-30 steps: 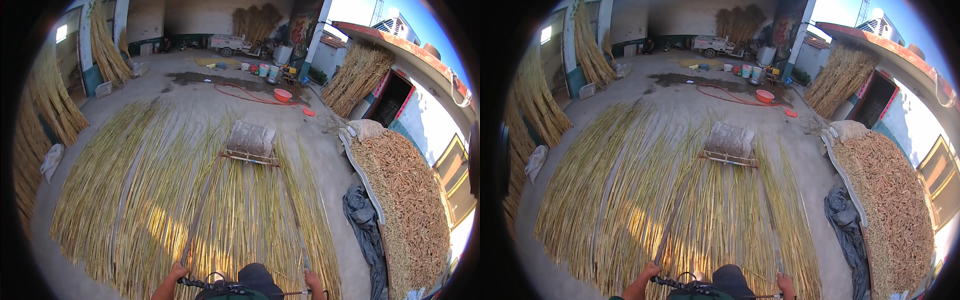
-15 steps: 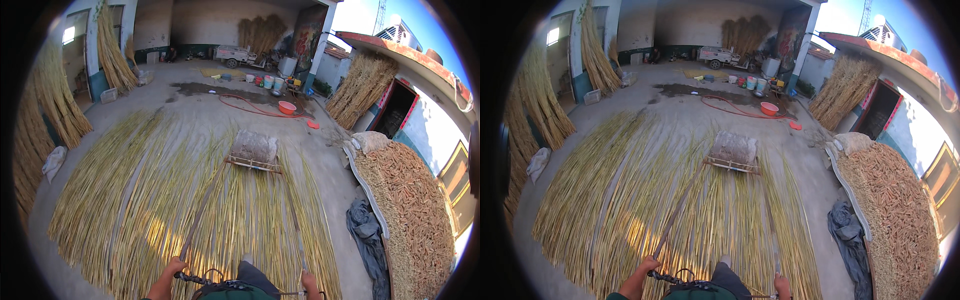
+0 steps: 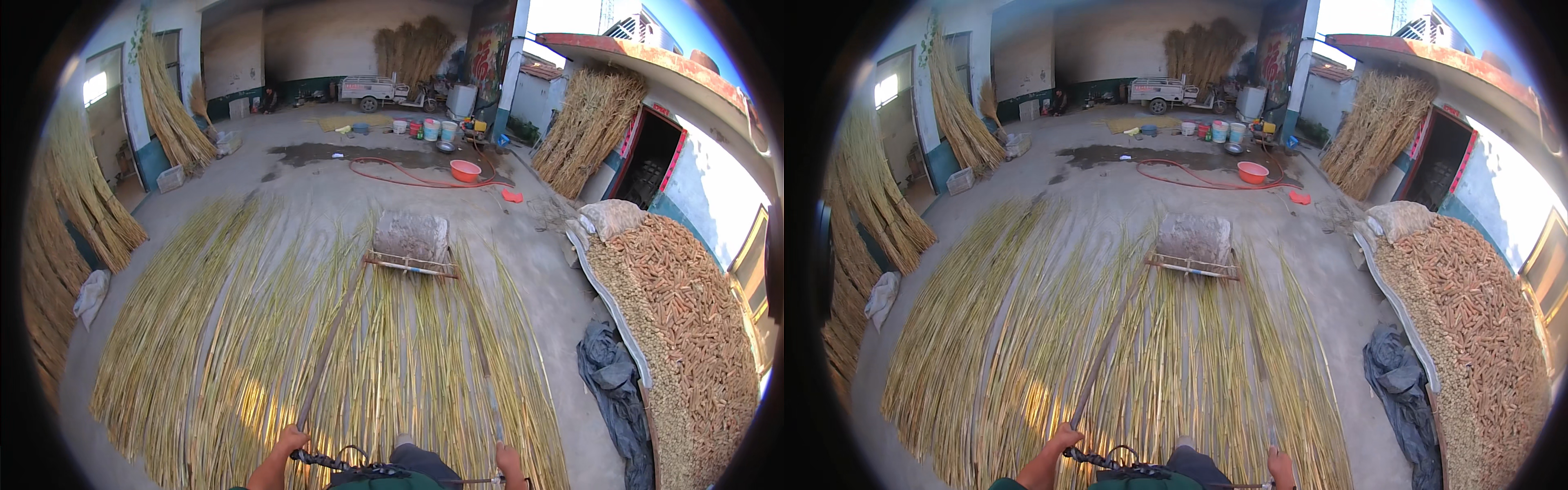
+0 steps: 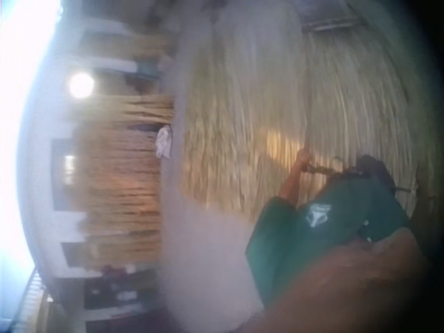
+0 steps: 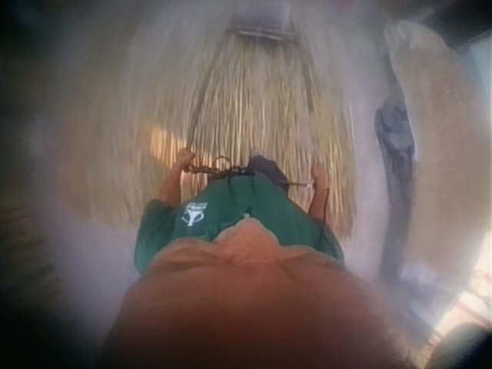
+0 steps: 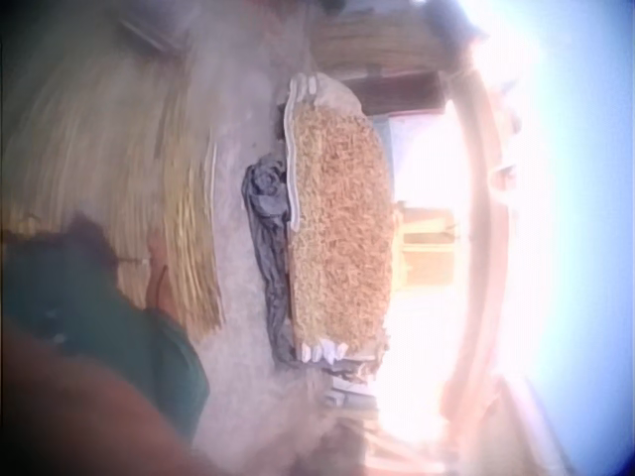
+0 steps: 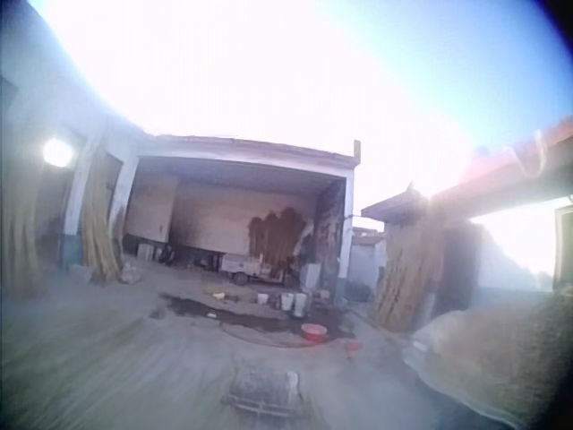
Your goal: The person pulls a heavy cylindrical roller back and forth over a spread of dried grain stalks on a concrete floor to thresh the grain. The person repeatedly reverses direction to cover the entire spread.
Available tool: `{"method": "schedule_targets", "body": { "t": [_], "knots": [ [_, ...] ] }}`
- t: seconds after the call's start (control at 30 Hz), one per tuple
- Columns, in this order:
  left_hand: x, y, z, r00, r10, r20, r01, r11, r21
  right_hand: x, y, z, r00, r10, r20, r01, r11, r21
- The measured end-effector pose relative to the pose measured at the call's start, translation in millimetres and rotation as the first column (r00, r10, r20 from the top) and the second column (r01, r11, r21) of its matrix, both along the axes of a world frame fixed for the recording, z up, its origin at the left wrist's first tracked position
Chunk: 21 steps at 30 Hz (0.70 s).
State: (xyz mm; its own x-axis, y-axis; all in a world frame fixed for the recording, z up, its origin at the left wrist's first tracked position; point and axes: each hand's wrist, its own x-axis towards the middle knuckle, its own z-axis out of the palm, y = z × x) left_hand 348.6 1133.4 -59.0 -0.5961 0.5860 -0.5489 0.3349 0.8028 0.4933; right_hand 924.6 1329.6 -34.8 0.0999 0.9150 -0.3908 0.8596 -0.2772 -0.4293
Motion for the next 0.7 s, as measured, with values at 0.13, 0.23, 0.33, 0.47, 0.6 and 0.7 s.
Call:
{"method": "schedule_targets", "body": {
  "t": [0.13, 0.23, 0.33, 0.47, 0.6, 0.7],
  "knots": [
    [-11.7, 48.9, 33.0, 0.998, -0.061, -0.030, 0.062, 0.998, 0.030, 15.8, 34.0, -68.4, 0.996, -0.075, -0.052, 0.078, 0.996, 0.043],
    [-23.3, 75.2, 47.6, 0.993, -0.050, -0.110, 0.049, 0.999, -0.019, 8.1, 66.6, -87.3, 0.992, 0.000, -0.130, -0.006, 0.999, -0.051],
    [-45.0, 113.5, 45.5, 0.989, -0.072, -0.128, 0.073, 0.997, 0.004, 8.6, 98.0, -111.9, 0.971, -0.145, -0.191, 0.135, 0.989, -0.064],
    [-51.7, 153.7, 75.6, 0.993, -0.087, -0.083, 0.087, 0.996, 0.002, -27.3, 133.2, -26.0, 0.999, 0.009, -0.032, -0.011, 0.998, -0.062],
    [-47.8, 186.1, 90.5, 0.982, -0.083, -0.168, 0.088, 0.996, 0.028, -46.2, 164.4, 31.3, 0.997, 0.073, -0.026, -0.073, 0.997, 0.005],
    [-41.4, 214.4, 94.0, 0.995, -0.064, -0.071, 0.068, 0.996, 0.057, -27.7, 191.5, 20.5, 1.000, 0.001, -0.001, -0.001, 1.000, -0.013]
  ]
}}
